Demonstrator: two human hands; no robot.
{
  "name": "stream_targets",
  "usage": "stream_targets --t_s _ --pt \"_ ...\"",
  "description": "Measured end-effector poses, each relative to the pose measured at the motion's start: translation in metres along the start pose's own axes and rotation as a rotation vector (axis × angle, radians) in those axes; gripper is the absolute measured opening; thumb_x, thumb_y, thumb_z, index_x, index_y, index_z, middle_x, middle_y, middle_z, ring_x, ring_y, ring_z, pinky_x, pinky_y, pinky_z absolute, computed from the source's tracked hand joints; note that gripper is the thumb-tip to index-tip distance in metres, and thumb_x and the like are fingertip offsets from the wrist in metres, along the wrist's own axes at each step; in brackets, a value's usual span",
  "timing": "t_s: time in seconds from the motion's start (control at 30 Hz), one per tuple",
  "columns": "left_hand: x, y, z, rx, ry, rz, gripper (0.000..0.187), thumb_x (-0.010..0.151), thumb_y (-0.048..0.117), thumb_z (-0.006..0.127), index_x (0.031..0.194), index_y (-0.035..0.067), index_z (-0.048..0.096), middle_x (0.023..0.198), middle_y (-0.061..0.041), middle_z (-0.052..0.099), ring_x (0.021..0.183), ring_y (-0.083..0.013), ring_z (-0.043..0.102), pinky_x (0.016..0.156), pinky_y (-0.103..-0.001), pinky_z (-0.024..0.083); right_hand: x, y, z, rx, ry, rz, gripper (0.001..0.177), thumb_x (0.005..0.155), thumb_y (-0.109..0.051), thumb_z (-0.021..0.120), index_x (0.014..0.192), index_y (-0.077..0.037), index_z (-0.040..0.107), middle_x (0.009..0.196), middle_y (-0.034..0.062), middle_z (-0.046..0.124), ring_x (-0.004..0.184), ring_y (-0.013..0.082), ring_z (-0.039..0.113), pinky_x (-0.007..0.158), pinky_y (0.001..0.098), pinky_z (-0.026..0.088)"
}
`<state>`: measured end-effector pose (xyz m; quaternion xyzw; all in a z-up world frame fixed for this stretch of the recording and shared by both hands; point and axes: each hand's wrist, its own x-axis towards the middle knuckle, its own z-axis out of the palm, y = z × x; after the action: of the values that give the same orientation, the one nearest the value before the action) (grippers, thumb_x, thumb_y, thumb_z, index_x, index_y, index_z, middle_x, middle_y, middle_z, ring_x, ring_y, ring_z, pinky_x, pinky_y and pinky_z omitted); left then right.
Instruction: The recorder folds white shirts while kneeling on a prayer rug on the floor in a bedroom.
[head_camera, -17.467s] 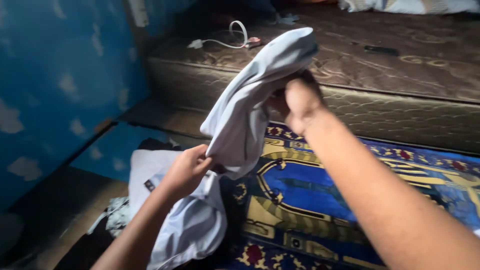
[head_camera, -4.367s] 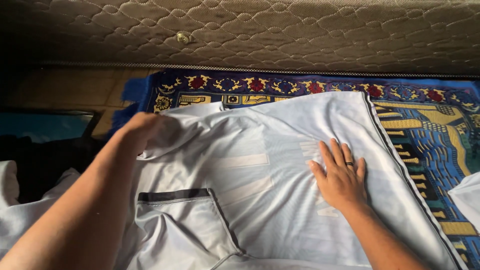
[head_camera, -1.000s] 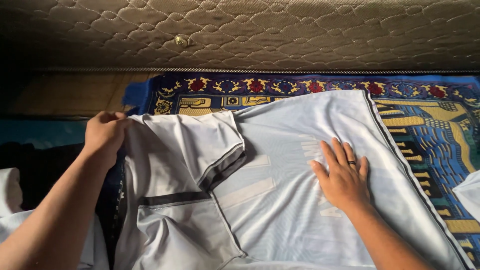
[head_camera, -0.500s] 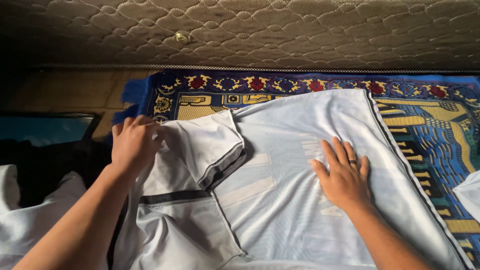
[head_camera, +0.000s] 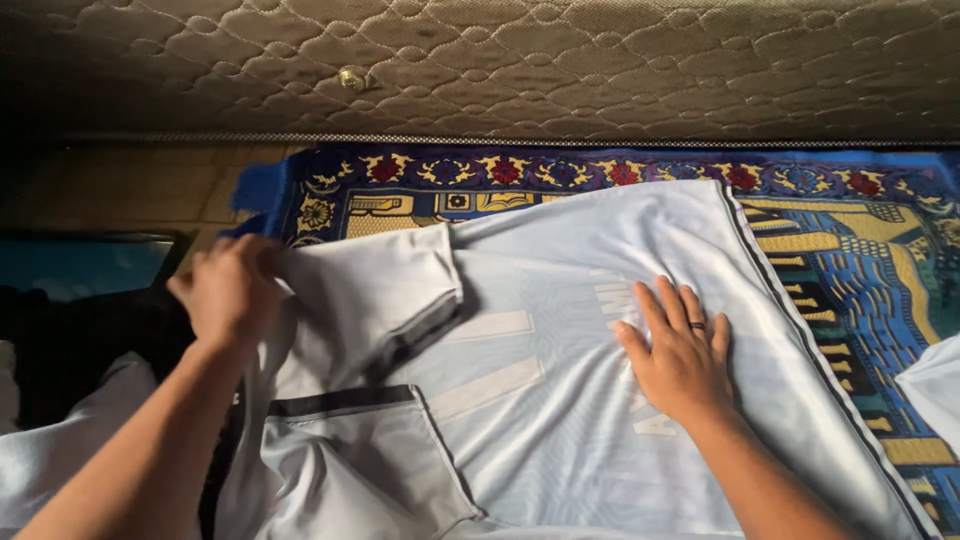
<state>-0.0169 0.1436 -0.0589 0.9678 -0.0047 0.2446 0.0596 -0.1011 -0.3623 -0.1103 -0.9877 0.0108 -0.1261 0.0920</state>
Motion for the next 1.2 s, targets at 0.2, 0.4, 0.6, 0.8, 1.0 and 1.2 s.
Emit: stream_targets --t_s 0.2,0.4,0.6,0.8,1.0,1.2 --pt "-0.007 0.009 0.014 -0.093 -0.098 -0.367 0.026 0.092 0.020 0.063 0.112 0.028 0.078 0.117 -0.007 0.071 0.116 -0.0321 0.063 0.105 -0.058 0.039 0.002 0.002 0.002 -0.003 0.018 -0.006 0.067 0.096 -0.058 0.047 0.154 -0.024 0.042 0.165 0.0062 0.029 0.152 0.0282 0.024 0.115 0.0656 0.013" --pt "-0.041 0.094 -0.028 -0.238 -0.184 0.148 0.042 0.080 0.030 0.071 0.117 0.010 0.067 0.118 -0.018 0.062 0.114 -0.0408 0.055 0.097 -0.052 0.042 -0.001 0.000 0.002 0.006 0.021 -0.020 0.068 0.095 -0.057 0.046 0.154 -0.024 0.041 0.166 0.0058 0.028 0.152 0.0281 0.023 0.114 0.0660 0.012" --pt "-0.055 0.119 -0.034 -0.269 -0.270 0.638 0.056 0.076 0.047 0.074 0.112 0.007 0.063 0.120 -0.016 0.062 0.113 -0.0380 0.057 0.086 -0.053 0.044 -0.002 0.002 0.004 0.015 0.037 -0.009 0.067 0.095 -0.057 0.047 0.153 -0.024 0.043 0.165 0.0062 0.030 0.152 0.0279 0.024 0.115 0.0654 0.012" --pt "-0.052 0.079 -0.028 -0.010 -0.426 0.570 0.032 0.091 0.025 0.063 0.120 0.011 0.062 0.116 -0.007 0.062 0.113 -0.0266 0.059 0.092 -0.042 0.049 -0.001 0.002 0.005 0.001 0.046 -0.018 0.068 0.095 -0.058 0.047 0.153 -0.023 0.043 0.165 0.0068 0.031 0.152 0.0282 0.025 0.115 0.0652 0.013" --pt "-0.043 0.053 -0.062 -0.101 -0.248 0.414 0.027 0.085 0.018 0.066 0.111 0.012 0.068 0.113 -0.012 0.065 0.103 -0.0340 0.065 0.085 -0.044 0.055 -0.002 0.000 -0.002 0.036 0.001 0.004 0.068 0.095 -0.057 0.047 0.153 -0.022 0.042 0.164 0.0069 0.030 0.151 0.0288 0.023 0.113 0.0661 0.011" --pt "-0.042 0.038 -0.067 -0.300 -0.294 0.549 0.044 0.080 0.038 0.079 0.110 0.009 0.066 0.100 -0.013 0.069 0.096 -0.0369 0.066 0.080 -0.046 0.055 -0.001 -0.001 -0.002 -0.008 0.009 0.017 0.068 0.094 -0.058 0.047 0.153 -0.025 0.042 0.165 0.0048 0.030 0.152 0.0261 0.024 0.117 0.0643 0.013"
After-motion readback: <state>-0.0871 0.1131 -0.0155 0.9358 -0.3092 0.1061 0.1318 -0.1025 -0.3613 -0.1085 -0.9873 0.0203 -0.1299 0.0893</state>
